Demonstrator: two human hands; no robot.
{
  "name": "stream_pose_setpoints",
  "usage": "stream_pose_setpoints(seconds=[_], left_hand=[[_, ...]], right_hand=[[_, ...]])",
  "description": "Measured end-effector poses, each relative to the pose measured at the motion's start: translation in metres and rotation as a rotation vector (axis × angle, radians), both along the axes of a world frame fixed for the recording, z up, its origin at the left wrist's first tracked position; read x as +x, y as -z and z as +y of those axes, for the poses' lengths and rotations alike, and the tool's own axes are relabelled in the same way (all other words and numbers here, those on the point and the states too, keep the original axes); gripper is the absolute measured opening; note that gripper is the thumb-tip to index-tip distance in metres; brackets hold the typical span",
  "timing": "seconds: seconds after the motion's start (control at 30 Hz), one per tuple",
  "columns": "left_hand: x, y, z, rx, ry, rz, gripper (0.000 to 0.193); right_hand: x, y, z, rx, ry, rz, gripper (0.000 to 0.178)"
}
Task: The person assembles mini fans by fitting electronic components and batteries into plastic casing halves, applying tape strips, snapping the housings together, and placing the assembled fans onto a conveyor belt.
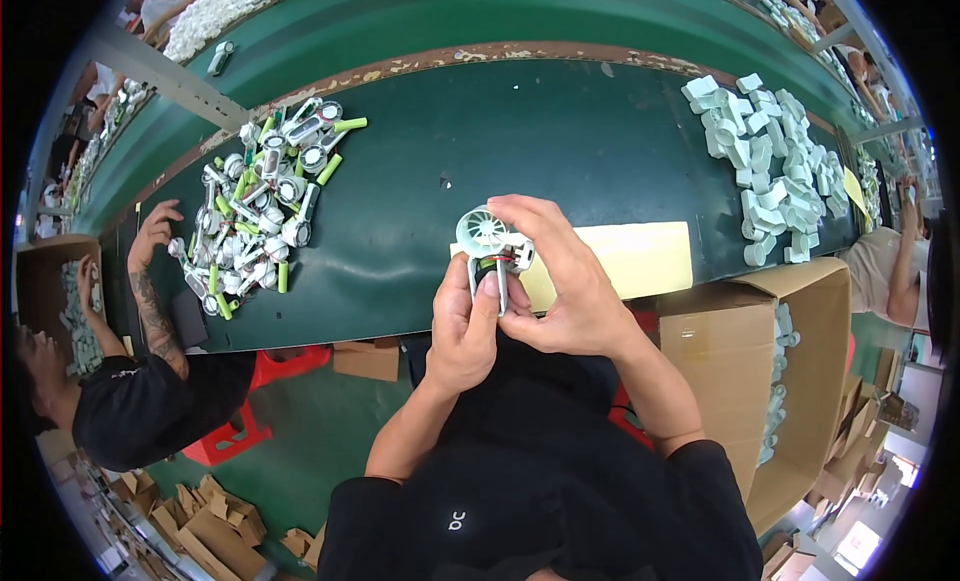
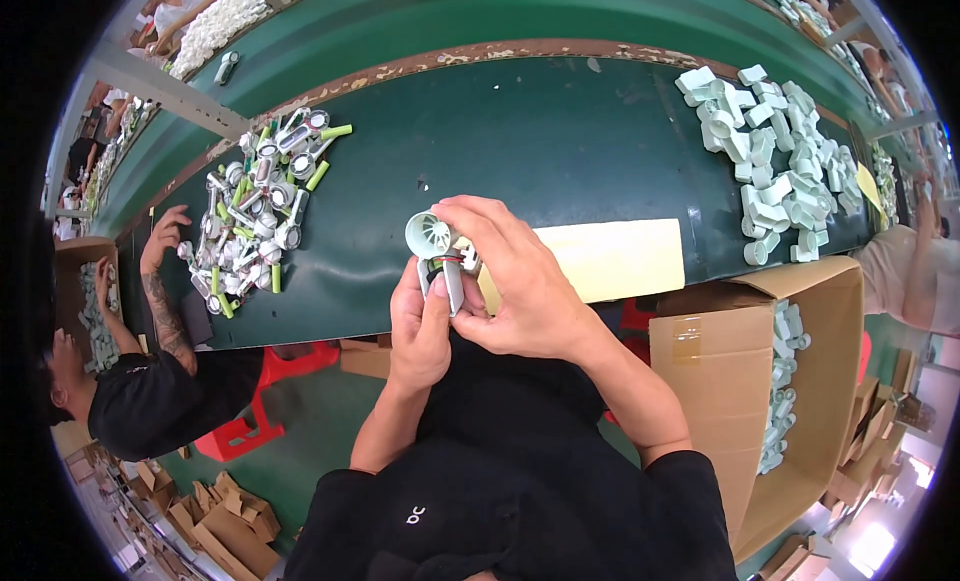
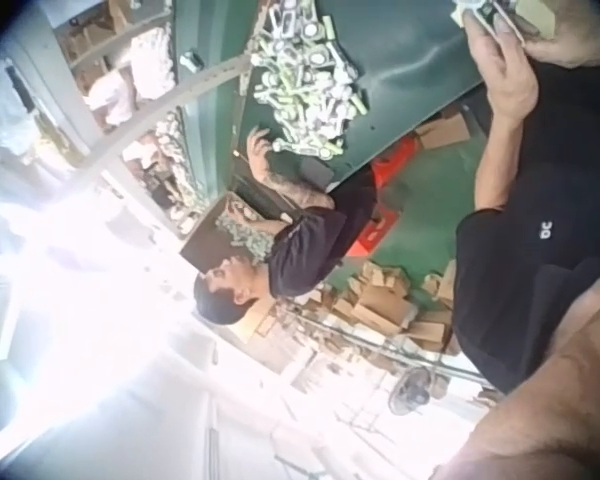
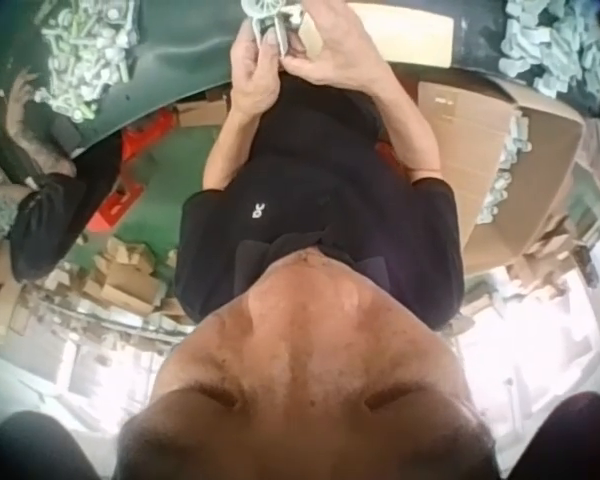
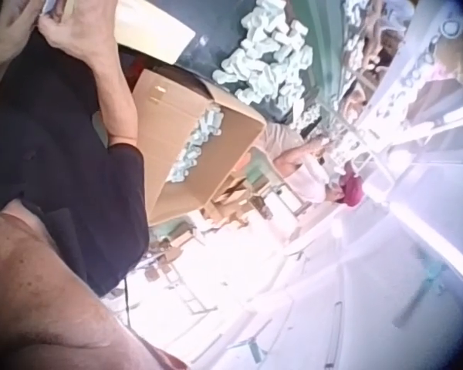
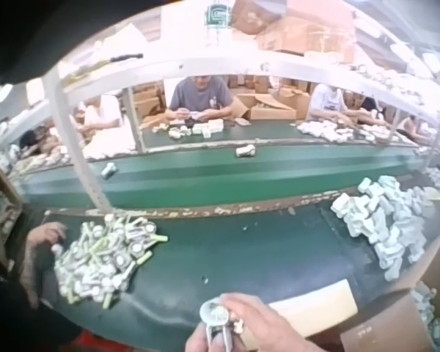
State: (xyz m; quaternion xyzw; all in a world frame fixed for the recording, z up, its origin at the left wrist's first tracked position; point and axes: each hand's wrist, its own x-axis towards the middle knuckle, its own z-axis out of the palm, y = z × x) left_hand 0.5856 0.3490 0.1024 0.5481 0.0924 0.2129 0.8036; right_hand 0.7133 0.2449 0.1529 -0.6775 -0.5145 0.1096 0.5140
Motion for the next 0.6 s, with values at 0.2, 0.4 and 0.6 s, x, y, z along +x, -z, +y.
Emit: stream_pose_setpoints(seconds=[0.2,0.4,0.6], left_hand=[[0.007,0.005,-0.005,0.014,-0.078,-0.019,0.026],[0.014,-0.012,-0.008,-0.05,0.066,0.005,0.044],[0.017,-0.007,-0.01,0.172,-0.04,0.003,0.046]], right_hand=[[0.001,0.0,-0.003,0.001,0.049,-0.06,0.079],[0.013,-0.002,-0.009,0.042,0.092,-0.024,0.081],[0.012,0.002,-0.008,0.047,0.041,0.021,0.083]])
